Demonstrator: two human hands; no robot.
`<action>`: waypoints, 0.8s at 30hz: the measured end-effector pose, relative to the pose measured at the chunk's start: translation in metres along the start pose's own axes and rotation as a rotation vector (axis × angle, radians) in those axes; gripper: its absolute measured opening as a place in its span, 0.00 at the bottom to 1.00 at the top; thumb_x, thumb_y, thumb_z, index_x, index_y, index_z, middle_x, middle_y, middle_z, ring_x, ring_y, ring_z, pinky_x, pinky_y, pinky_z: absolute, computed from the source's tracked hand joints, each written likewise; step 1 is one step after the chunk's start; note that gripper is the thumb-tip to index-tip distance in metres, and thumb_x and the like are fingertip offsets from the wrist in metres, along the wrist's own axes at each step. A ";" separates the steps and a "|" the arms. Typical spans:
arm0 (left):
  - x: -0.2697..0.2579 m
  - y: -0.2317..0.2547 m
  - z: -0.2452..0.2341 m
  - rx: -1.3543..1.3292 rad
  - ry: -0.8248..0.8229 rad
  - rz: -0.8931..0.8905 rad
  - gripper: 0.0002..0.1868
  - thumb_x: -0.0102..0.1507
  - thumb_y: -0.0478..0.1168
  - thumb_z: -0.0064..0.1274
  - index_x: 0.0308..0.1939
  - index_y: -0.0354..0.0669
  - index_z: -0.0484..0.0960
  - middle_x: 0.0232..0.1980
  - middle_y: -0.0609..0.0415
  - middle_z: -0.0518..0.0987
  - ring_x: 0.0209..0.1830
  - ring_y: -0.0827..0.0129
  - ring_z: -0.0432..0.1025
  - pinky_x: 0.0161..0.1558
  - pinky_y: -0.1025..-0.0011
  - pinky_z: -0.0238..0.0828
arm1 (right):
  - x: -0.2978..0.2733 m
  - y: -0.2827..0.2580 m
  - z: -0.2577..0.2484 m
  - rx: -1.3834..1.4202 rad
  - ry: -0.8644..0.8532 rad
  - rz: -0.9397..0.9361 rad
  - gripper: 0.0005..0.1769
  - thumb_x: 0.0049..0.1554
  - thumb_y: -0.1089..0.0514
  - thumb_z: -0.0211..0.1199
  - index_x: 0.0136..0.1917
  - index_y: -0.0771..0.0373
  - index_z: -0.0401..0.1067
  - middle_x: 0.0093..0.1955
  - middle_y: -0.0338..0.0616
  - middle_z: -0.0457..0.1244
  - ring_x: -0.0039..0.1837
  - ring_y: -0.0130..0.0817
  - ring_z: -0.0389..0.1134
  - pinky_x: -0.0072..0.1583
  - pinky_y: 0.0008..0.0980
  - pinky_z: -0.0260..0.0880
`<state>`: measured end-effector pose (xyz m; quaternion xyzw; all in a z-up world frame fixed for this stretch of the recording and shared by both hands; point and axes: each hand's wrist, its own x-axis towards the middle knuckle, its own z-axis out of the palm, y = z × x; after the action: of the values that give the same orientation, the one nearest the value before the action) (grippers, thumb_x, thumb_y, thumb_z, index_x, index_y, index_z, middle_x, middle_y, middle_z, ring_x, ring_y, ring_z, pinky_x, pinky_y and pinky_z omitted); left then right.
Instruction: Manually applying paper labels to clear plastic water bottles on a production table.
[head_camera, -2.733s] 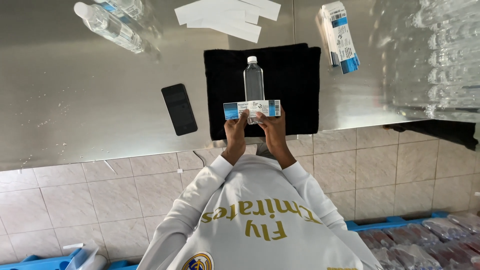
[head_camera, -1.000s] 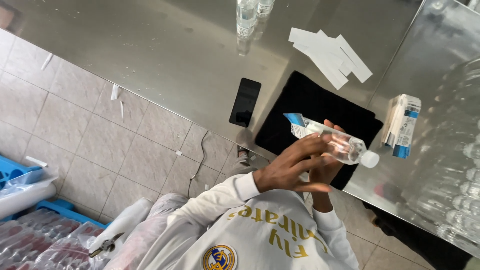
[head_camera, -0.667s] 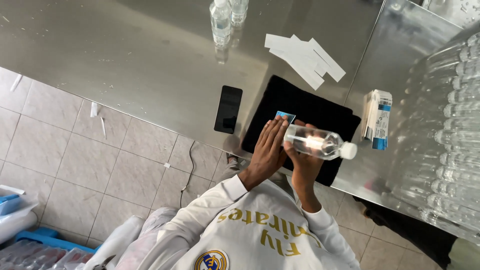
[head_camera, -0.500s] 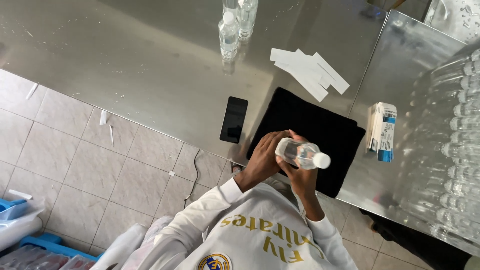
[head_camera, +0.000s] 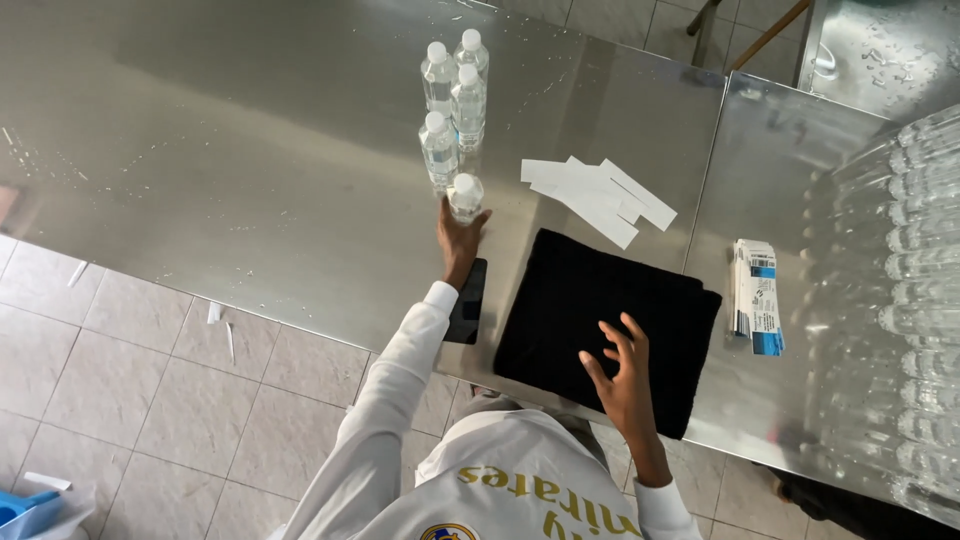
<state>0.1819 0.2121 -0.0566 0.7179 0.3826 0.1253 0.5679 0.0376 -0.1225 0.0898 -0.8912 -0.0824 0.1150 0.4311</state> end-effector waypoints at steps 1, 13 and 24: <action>0.007 0.000 0.003 -0.001 -0.001 0.002 0.60 0.58 0.59 0.77 0.84 0.38 0.62 0.82 0.30 0.66 0.82 0.35 0.61 0.81 0.41 0.58 | -0.005 0.002 -0.003 0.000 0.002 -0.001 0.34 0.65 0.47 0.69 0.79 0.57 0.65 0.86 0.54 0.44 0.79 0.54 0.61 0.71 0.45 0.75; 0.067 0.007 0.035 -0.272 0.253 0.174 0.74 0.48 0.28 0.80 0.85 0.53 0.41 0.84 0.35 0.38 0.82 0.32 0.52 0.80 0.37 0.61 | -0.011 0.021 0.001 0.111 0.102 0.324 0.35 0.61 0.44 0.66 0.77 0.59 0.67 0.88 0.48 0.45 0.76 0.42 0.65 0.71 0.44 0.74; 0.150 -0.093 0.015 0.143 0.164 0.298 0.90 0.70 0.44 1.01 0.89 0.47 0.19 0.93 0.37 0.22 0.95 0.39 0.25 0.93 0.43 0.25 | -0.021 0.125 -0.052 -0.160 0.372 0.172 0.31 0.69 0.37 0.58 0.77 0.54 0.68 0.84 0.48 0.53 0.82 0.49 0.58 0.74 0.53 0.66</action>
<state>0.2549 0.3111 -0.1842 0.7925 0.3248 0.2386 0.4576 0.0378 -0.2429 0.0256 -0.9322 0.0661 -0.0222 0.3551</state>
